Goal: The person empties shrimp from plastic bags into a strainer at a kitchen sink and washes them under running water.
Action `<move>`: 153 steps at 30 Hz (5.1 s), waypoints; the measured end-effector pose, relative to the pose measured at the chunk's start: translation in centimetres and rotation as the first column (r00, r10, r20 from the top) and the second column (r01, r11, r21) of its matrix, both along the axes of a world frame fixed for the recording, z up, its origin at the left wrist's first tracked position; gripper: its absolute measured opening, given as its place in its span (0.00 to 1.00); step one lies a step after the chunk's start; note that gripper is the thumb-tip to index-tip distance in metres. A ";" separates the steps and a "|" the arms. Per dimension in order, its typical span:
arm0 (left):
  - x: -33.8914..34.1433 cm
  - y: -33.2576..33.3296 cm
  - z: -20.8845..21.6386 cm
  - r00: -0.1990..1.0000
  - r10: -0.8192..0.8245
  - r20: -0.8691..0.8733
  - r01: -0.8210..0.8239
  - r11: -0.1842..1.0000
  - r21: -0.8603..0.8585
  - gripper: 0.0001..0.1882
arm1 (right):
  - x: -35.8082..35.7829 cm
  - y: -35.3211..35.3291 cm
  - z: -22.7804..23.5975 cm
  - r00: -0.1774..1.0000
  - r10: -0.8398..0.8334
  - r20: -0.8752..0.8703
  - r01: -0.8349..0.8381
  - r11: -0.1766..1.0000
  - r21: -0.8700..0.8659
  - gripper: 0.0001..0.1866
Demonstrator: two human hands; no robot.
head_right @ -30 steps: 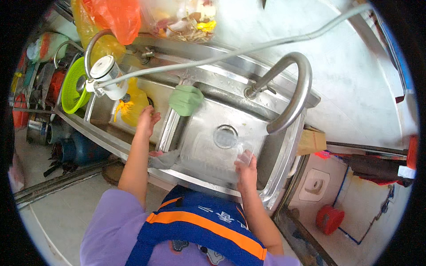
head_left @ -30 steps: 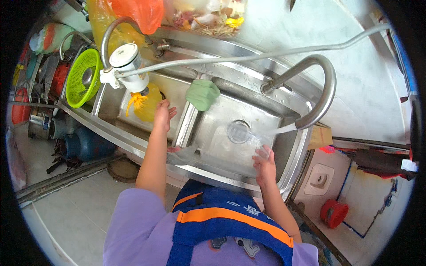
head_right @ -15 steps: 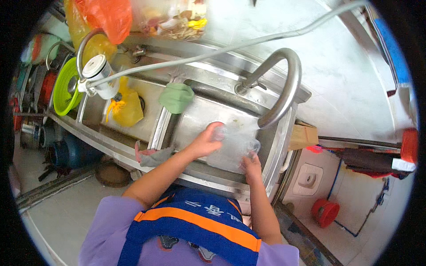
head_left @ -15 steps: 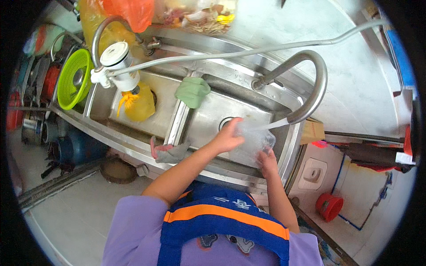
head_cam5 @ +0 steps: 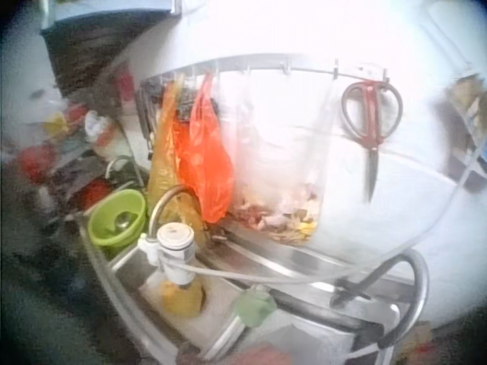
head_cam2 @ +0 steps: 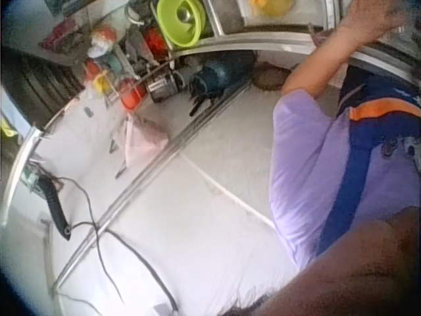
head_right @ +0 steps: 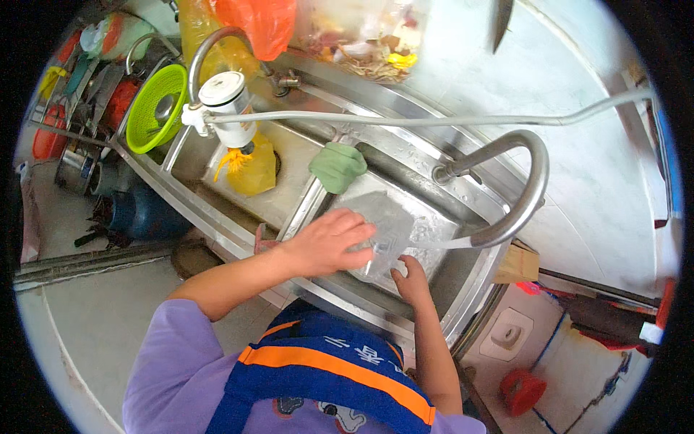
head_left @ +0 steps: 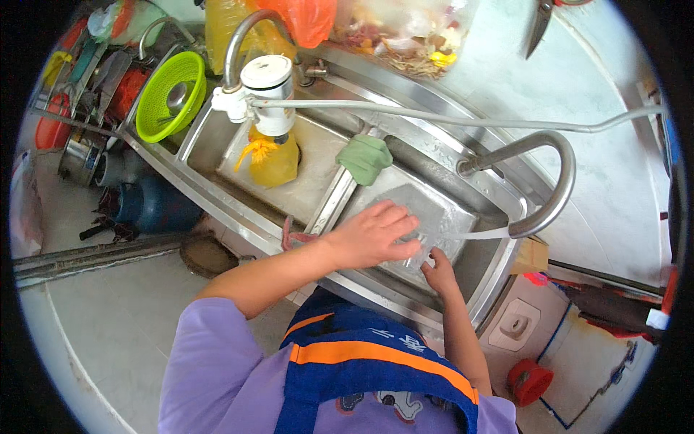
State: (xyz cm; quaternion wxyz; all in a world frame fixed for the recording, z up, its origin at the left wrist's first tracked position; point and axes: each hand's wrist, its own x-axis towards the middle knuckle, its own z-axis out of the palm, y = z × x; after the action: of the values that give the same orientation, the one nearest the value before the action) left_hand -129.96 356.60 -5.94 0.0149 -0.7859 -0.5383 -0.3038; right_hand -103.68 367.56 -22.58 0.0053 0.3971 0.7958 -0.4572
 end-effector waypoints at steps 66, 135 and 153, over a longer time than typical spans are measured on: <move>-67.4 -70.1 12.8 -0.497 0.140 0.856 -0.838 0.178 -0.515 0.15 | -64.0 -31.4 24.5 0.688 0.705 -0.172 -0.583 0.678 0.447 0.15; -55.8 -72.7 -4.5 -0.445 -0.358 0.821 -0.872 -0.039 -0.489 0.20 | -87.4 -57.7 23.6 0.113 0.954 -0.277 -0.848 0.238 0.474 0.15; -46.3 -75.7 -19.8 -0.805 -0.173 0.567 -0.577 0.447 -0.683 0.23 | -93.3 -69.2 6.8 0.109 0.971 -0.213 -0.924 0.178 0.338 0.26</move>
State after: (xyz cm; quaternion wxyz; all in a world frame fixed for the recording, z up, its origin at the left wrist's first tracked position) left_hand -176.22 280.93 -25.73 -0.1171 0.3410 -0.4306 -0.8274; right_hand -196.99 298.33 -15.78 0.1170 -0.3023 0.8724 -0.3659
